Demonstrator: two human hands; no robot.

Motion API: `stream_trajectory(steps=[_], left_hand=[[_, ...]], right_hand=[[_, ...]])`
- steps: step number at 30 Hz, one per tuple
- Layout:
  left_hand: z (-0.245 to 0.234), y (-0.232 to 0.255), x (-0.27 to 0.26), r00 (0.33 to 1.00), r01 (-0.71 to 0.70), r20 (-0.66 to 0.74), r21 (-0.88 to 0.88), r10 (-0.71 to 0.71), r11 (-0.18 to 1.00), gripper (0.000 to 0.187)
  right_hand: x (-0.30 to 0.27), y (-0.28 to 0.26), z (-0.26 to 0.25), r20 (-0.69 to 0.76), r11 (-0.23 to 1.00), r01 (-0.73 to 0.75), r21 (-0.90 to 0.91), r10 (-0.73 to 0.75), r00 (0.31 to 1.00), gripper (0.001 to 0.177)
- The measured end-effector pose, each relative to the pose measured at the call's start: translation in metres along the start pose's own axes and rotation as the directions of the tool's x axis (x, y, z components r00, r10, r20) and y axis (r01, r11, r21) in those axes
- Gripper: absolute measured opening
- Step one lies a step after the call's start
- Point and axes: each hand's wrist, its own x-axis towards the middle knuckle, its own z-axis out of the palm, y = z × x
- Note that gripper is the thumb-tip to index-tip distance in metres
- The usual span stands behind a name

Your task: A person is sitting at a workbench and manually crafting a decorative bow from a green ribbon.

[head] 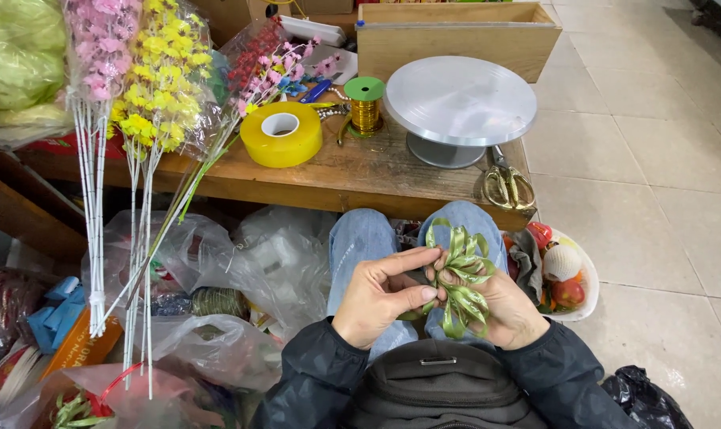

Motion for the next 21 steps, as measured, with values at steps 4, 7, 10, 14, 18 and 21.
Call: stream_trajectory(steps=[4,7,10,14,18,21], left_hand=[[-0.002,0.007,0.000,0.998,-0.055,0.011,0.179,0.054,0.982,0.051],[-0.005,0.033,-0.004,0.961,-0.239,0.005,0.523,0.278,0.818,0.039],[-0.017,0.016,-0.019,0.995,-0.030,-0.075,0.412,0.067,0.911,0.023],[-0.031,-0.016,-0.037,0.842,0.528,0.038,-0.252,-0.537,0.811,0.030],[-0.032,-0.022,-0.039,0.734,0.573,0.058,-0.587,-0.676,0.572,0.056],[-0.043,-0.049,-0.036,0.761,0.473,0.031,-0.711,-0.648,0.520,0.066]], right_hand=[[0.000,0.003,0.001,-0.207,0.983,0.012,-0.186,-0.051,0.977,0.039],[-0.015,-0.018,0.011,-0.031,0.648,0.454,-0.612,-0.592,0.805,0.018],[-0.032,-0.041,-0.005,0.086,0.236,0.328,-0.915,-0.680,0.728,0.029],[-0.051,-0.052,-0.009,0.433,-0.220,0.410,-0.885,-0.714,0.550,0.051],[-0.063,-0.053,0.004,0.607,-0.341,0.559,-0.756,-0.685,0.402,0.029],[-0.060,-0.048,-0.009,0.611,-0.335,0.582,-0.741,-0.694,0.380,0.017]])
